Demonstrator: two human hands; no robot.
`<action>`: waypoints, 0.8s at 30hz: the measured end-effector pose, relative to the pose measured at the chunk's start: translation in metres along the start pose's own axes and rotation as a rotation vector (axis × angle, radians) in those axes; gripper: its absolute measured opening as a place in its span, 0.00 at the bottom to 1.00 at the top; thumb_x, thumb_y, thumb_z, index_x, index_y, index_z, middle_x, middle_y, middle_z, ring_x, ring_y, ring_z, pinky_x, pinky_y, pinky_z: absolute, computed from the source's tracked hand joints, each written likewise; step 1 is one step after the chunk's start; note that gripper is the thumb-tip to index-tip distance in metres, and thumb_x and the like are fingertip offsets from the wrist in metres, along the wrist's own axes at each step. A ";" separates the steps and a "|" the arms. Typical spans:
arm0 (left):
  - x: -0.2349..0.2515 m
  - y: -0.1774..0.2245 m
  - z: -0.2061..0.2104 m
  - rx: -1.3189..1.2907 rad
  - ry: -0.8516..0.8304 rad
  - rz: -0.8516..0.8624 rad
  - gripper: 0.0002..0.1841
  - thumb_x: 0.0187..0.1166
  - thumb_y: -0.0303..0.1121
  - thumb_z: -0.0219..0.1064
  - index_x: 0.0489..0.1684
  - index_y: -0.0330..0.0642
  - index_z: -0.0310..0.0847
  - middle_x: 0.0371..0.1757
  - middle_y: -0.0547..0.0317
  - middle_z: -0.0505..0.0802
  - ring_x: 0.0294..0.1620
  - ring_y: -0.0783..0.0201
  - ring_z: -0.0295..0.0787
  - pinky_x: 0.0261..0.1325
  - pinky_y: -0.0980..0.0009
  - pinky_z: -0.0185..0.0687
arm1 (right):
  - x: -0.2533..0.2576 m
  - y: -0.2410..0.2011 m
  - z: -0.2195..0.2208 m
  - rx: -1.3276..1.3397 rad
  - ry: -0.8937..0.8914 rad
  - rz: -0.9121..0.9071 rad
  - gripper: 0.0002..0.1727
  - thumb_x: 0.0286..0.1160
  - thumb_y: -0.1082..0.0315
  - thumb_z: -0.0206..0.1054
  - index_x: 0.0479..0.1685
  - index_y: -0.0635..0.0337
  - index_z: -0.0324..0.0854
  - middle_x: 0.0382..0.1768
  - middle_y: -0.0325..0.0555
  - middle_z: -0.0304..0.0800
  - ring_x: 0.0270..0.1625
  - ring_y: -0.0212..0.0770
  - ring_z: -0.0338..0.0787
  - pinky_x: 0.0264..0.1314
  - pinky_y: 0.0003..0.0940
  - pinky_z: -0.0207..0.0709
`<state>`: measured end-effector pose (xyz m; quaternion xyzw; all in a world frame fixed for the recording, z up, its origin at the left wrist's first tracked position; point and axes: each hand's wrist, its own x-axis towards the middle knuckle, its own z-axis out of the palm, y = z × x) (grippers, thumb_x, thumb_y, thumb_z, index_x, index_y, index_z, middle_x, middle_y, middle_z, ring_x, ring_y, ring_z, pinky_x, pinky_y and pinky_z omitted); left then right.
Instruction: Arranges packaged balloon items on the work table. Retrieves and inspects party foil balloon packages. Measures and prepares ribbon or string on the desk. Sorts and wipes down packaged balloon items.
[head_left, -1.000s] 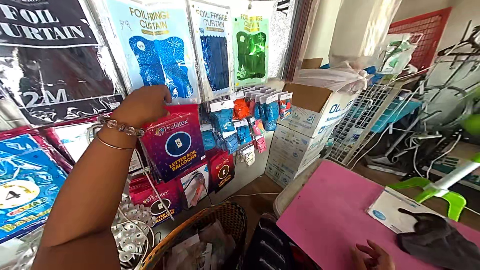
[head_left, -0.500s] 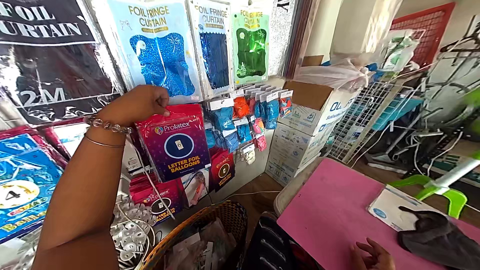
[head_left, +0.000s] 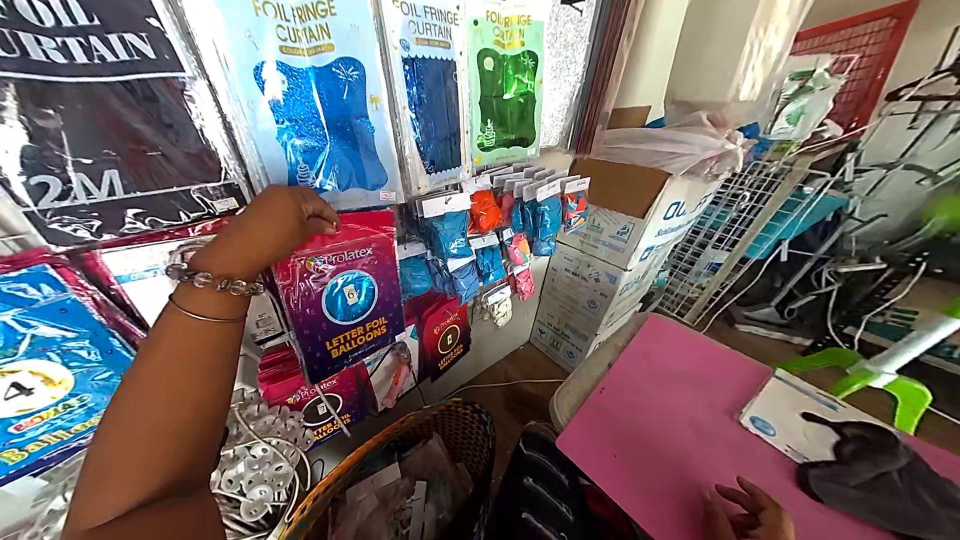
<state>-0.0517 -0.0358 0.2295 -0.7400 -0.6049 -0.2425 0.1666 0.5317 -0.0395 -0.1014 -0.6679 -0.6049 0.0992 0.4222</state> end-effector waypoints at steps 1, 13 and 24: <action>-0.001 -0.003 0.003 0.017 0.006 0.007 0.05 0.78 0.20 0.70 0.41 0.34 0.93 0.46 0.42 0.94 0.53 0.44 0.91 0.62 0.40 0.80 | 0.000 0.000 0.000 -0.002 0.001 0.002 0.33 0.83 0.60 0.64 0.79 0.78 0.65 0.61 0.68 0.88 0.49 0.57 0.91 0.55 0.53 0.83; -0.035 0.025 0.045 0.324 0.183 -0.091 0.15 0.84 0.22 0.62 0.66 0.31 0.82 0.64 0.34 0.88 0.60 0.31 0.87 0.57 0.32 0.81 | -0.001 -0.001 0.000 -0.018 -0.002 -0.012 0.32 0.83 0.61 0.64 0.78 0.78 0.66 0.60 0.67 0.89 0.46 0.54 0.92 0.52 0.50 0.84; -0.056 0.025 0.185 0.463 0.451 -0.267 0.35 0.80 0.52 0.66 0.90 0.60 0.65 0.94 0.40 0.56 0.93 0.24 0.38 0.80 0.17 0.30 | 0.000 0.002 0.000 -0.006 -0.012 -0.026 0.33 0.83 0.61 0.64 0.78 0.79 0.65 0.59 0.69 0.89 0.48 0.60 0.92 0.53 0.57 0.84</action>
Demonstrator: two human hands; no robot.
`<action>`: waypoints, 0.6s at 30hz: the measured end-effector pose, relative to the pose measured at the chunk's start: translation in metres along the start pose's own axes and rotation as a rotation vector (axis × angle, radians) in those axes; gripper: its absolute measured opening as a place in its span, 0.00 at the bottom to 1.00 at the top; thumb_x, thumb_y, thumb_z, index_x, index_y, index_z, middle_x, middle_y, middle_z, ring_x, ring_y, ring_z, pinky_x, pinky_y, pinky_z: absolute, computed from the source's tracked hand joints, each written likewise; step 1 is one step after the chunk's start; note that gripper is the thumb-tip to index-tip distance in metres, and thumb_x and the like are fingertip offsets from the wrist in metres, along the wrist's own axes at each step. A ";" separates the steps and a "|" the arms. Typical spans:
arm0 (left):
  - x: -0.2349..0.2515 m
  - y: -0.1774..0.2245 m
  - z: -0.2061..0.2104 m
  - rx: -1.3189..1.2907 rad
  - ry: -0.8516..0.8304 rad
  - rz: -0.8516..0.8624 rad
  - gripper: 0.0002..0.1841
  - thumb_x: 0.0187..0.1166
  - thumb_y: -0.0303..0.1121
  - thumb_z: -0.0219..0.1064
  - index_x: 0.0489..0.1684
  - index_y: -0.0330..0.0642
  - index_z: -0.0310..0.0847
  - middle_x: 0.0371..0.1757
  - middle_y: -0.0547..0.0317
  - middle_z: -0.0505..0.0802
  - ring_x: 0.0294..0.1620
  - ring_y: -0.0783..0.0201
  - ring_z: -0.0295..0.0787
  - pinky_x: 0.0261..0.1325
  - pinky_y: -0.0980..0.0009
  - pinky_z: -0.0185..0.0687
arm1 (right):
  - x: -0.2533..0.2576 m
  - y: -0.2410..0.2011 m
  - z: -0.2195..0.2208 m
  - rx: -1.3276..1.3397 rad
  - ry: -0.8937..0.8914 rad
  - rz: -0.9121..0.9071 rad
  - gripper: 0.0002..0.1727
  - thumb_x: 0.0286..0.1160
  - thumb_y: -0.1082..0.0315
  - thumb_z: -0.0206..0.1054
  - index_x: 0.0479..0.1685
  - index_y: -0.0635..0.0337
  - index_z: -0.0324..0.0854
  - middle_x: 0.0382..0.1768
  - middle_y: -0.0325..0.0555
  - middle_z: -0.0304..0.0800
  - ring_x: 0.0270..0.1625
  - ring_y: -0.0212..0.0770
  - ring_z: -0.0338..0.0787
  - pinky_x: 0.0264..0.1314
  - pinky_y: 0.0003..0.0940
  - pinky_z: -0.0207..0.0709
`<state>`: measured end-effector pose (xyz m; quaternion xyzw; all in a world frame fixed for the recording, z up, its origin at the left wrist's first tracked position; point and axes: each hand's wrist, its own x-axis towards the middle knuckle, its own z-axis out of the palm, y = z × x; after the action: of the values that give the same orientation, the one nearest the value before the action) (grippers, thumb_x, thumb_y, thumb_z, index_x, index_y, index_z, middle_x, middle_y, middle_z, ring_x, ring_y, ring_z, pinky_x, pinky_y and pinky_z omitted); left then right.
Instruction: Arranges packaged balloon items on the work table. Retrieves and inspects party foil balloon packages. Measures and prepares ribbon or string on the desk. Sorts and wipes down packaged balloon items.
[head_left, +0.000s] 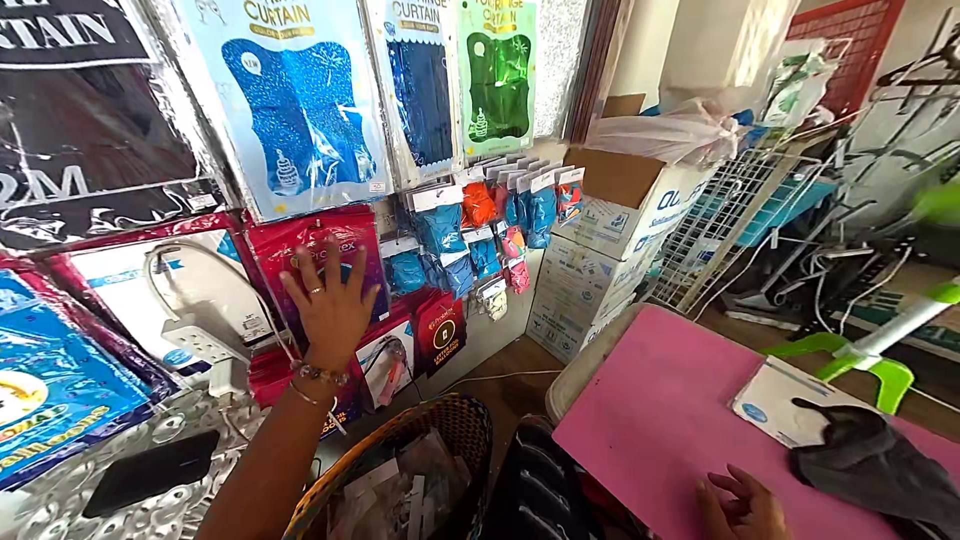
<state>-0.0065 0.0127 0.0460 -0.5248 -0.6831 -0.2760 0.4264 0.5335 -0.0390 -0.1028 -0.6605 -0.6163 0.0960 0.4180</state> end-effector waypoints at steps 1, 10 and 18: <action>0.004 -0.005 0.011 0.005 -0.024 -0.021 0.38 0.79 0.56 0.66 0.92 0.62 0.62 0.95 0.40 0.52 0.93 0.24 0.35 0.79 0.14 0.27 | 0.000 0.000 0.000 -0.004 0.005 0.002 0.33 0.83 0.61 0.64 0.78 0.79 0.65 0.59 0.69 0.89 0.48 0.60 0.92 0.53 0.56 0.84; 0.030 -0.040 0.062 0.027 -0.098 -0.057 0.42 0.80 0.68 0.55 0.95 0.68 0.49 0.97 0.43 0.45 0.94 0.24 0.27 0.77 0.12 0.23 | -0.001 0.003 0.003 -0.007 0.015 0.013 0.33 0.82 0.61 0.65 0.78 0.78 0.65 0.59 0.69 0.88 0.48 0.60 0.91 0.53 0.57 0.83; -0.001 -0.037 0.045 0.025 -0.124 -0.016 0.44 0.77 0.65 0.64 0.95 0.61 0.54 0.97 0.42 0.48 0.94 0.25 0.29 0.76 0.11 0.24 | -0.002 0.006 0.005 0.007 0.051 -0.032 0.32 0.80 0.62 0.66 0.77 0.78 0.67 0.56 0.71 0.89 0.44 0.63 0.90 0.48 0.61 0.82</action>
<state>-0.0545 0.0382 0.0256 -0.5302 -0.7157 -0.2378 0.3874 0.5346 -0.0383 -0.1113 -0.6515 -0.6156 0.0747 0.4371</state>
